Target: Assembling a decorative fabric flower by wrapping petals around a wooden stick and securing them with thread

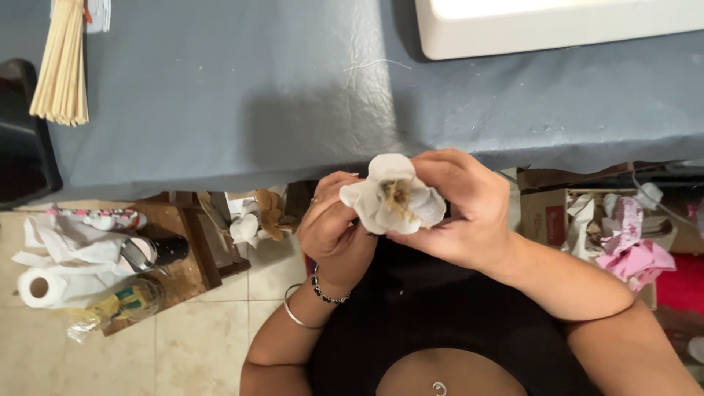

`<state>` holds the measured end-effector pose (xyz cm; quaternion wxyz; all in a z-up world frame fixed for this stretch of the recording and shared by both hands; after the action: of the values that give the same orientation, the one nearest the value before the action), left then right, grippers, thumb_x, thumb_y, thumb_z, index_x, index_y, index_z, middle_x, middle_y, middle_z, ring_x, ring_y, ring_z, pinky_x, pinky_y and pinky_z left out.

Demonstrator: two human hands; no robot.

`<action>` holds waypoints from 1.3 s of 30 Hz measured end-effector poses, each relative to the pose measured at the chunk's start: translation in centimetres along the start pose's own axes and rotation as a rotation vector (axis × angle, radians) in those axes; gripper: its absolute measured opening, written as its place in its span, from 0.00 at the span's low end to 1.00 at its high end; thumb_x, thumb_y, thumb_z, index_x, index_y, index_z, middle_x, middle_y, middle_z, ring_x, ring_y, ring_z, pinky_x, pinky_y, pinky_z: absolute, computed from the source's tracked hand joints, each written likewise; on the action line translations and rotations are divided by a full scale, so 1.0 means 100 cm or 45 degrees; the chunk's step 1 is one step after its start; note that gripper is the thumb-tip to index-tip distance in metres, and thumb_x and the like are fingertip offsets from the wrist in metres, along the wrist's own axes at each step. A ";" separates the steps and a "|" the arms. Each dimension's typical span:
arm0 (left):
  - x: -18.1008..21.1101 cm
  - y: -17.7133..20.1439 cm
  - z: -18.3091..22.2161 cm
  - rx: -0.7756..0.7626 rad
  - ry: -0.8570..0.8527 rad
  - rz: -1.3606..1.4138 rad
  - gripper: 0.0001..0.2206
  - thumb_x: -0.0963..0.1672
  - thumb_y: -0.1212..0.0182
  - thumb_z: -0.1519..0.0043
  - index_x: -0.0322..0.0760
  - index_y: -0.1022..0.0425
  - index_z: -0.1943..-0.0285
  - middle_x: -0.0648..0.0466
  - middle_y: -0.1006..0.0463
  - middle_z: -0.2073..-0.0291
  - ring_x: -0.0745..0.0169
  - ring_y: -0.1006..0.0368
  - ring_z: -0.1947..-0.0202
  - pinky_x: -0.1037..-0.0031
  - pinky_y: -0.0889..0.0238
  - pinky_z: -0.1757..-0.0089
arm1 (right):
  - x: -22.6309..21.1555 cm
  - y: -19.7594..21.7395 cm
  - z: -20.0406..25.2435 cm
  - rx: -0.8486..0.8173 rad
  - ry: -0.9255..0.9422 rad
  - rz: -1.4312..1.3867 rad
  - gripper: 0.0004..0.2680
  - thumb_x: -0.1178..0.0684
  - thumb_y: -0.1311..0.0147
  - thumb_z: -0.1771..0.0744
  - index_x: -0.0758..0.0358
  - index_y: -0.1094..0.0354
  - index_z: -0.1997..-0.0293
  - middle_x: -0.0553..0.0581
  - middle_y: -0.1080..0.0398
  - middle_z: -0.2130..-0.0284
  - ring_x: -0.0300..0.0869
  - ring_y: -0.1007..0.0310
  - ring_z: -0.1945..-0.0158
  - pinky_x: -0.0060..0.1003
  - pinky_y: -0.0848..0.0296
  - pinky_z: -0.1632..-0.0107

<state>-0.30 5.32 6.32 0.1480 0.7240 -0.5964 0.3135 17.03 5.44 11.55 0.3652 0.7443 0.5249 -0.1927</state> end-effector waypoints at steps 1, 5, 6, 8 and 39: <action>0.002 0.000 0.000 -0.015 -0.026 -0.038 0.06 0.36 0.26 0.46 0.26 0.20 0.72 0.42 0.19 0.75 0.38 0.20 0.72 0.47 0.26 0.62 | 0.003 0.000 0.002 -0.003 -0.029 -0.023 0.19 0.50 0.22 0.43 0.69 0.24 0.56 0.64 0.26 0.64 0.51 0.21 0.64 0.42 0.22 0.60; 0.015 -0.004 -0.009 -0.050 -0.119 -0.126 0.05 0.34 0.30 0.45 0.27 0.21 0.73 0.42 0.19 0.74 0.39 0.21 0.73 0.49 0.25 0.62 | 0.005 -0.001 -0.002 -0.083 -0.093 -0.044 0.16 0.53 0.24 0.42 0.71 0.25 0.56 0.65 0.25 0.64 0.53 0.22 0.63 0.45 0.23 0.59; 0.013 -0.002 -0.007 -0.038 -0.119 -0.126 0.05 0.34 0.30 0.45 0.27 0.21 0.73 0.42 0.19 0.74 0.39 0.21 0.73 0.49 0.25 0.62 | 0.004 -0.001 -0.002 -0.093 -0.088 -0.041 0.16 0.53 0.24 0.42 0.71 0.25 0.56 0.65 0.25 0.64 0.53 0.22 0.63 0.45 0.23 0.59; 0.011 -0.001 -0.001 -0.047 -0.171 -0.158 0.04 0.34 0.30 0.45 0.27 0.20 0.72 0.43 0.18 0.72 0.43 0.20 0.73 0.51 0.25 0.62 | 0.005 0.001 -0.004 -0.100 -0.108 -0.032 0.13 0.56 0.24 0.42 0.70 0.24 0.60 0.63 0.25 0.67 0.51 0.23 0.65 0.43 0.23 0.59; -0.010 -0.005 -0.006 -0.282 0.422 0.099 0.06 0.35 0.27 0.45 0.24 0.17 0.60 0.42 0.15 0.67 0.48 0.16 0.63 0.62 0.23 0.61 | 0.014 0.012 -0.023 -0.285 -0.252 -0.412 0.21 0.44 0.26 0.42 0.71 0.25 0.54 0.63 0.25 0.64 0.43 0.27 0.65 0.40 0.23 0.59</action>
<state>-0.10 6.55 6.25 0.3105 0.6182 -0.6223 0.3664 18.43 7.81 12.55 0.4596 0.5828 0.6171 -0.2615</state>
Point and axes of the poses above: each hand's wrist, its own z-axis away from the middle knuckle, its own y-axis out of the back of the hand, x = y × z, the point moved 7 cm from there along -z, towards the middle knuckle
